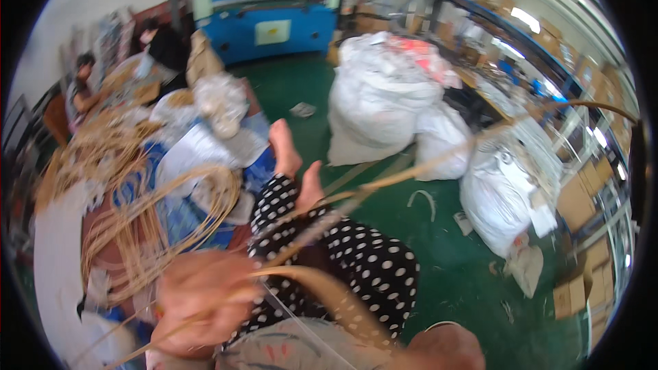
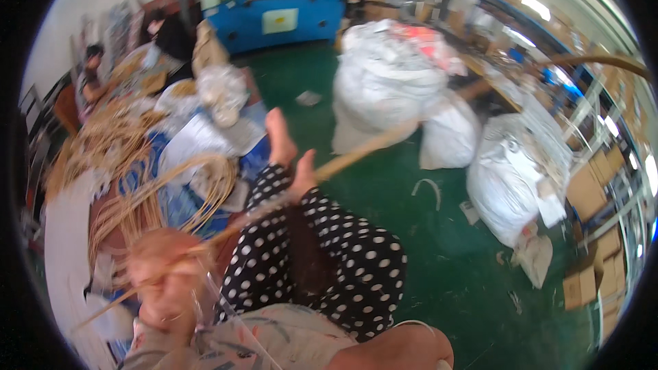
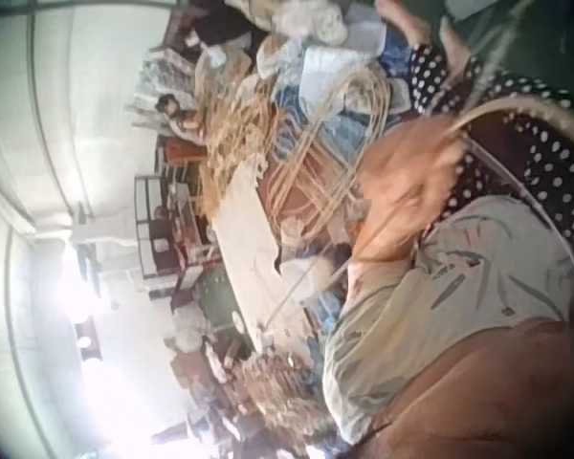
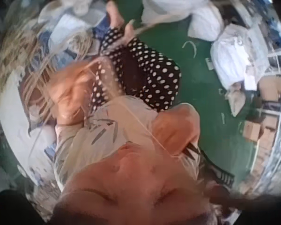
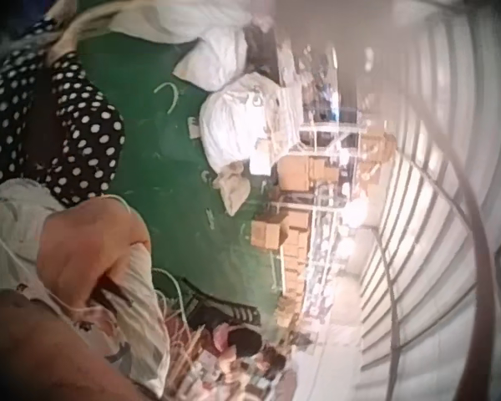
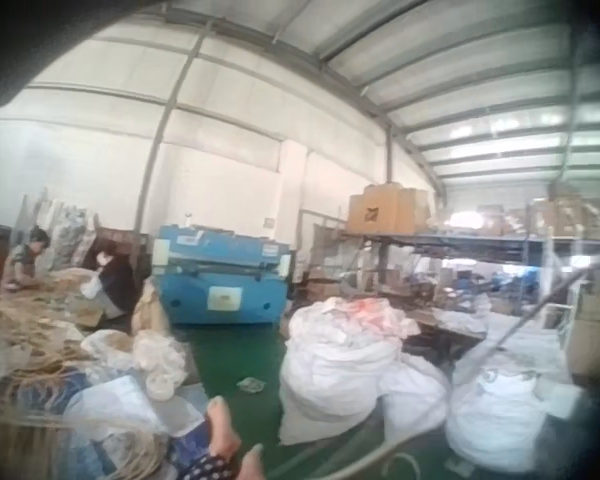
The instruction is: The person sits on the floor and weaves thin bamboo strips together using a string. They wrap the string around the intersection of the strips to secure them, occasionally using pliers to cut the string. The person works on a single assembly, manipulating the bamboo strips with both hands.
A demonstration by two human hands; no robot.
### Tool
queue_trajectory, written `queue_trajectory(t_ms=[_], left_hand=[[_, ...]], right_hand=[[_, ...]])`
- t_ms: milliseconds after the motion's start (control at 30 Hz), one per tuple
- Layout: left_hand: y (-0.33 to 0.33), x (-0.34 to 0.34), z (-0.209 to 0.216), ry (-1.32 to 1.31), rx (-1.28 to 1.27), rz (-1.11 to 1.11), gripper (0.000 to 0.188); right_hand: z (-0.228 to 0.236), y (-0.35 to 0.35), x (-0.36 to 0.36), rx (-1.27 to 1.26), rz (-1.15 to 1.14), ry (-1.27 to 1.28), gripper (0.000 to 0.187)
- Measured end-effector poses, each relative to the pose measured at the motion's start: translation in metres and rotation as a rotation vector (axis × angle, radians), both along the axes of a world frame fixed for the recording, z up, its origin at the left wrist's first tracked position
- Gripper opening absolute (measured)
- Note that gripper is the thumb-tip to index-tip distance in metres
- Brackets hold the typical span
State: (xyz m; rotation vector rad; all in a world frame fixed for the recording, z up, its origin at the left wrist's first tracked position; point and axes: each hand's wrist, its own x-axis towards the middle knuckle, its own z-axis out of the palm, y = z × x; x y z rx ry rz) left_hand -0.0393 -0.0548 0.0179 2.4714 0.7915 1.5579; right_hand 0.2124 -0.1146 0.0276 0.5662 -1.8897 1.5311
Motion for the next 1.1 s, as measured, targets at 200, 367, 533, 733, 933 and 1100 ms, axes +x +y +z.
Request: queue_trajectory(t_ms=[200, 367, 533, 733, 933, 1100], left_hand=[[-0.019, -0.026, -0.008, -0.245, -0.010, 0.414, 0.032], [-0.002, -0.036, -0.024, -0.395, -0.319, 0.316, 0.030], [0.030, -0.024, -0.025, -0.580, -0.441, 0.020, 0.023], [0.050, 0.049, -0.011, -0.293, -0.205, -0.175, 0.015], [0.011, 0.043, 0.007, -0.231, -0.190, -0.231, 0.015], [0.002, 0.034, 0.004, -0.217, -0.156, -0.212, 0.016]], right_hand=[[0.040, -0.010, 0.018, 0.244, -0.050, 0.158, 0.018], [0.033, -0.013, 0.027, 0.294, -0.216, 0.152, 0.017], [0.002, 0.023, -0.003, 0.303, -0.612, 0.061, 0.021], [-0.028, 0.045, -0.059, -0.290, -0.958, -0.034, 0.011], [-0.011, 0.020, -0.060, -0.720, 0.082, 0.442, 0.051], [-0.026, 0.032, -0.042, -0.286, -0.274, 0.091, 0.046]])
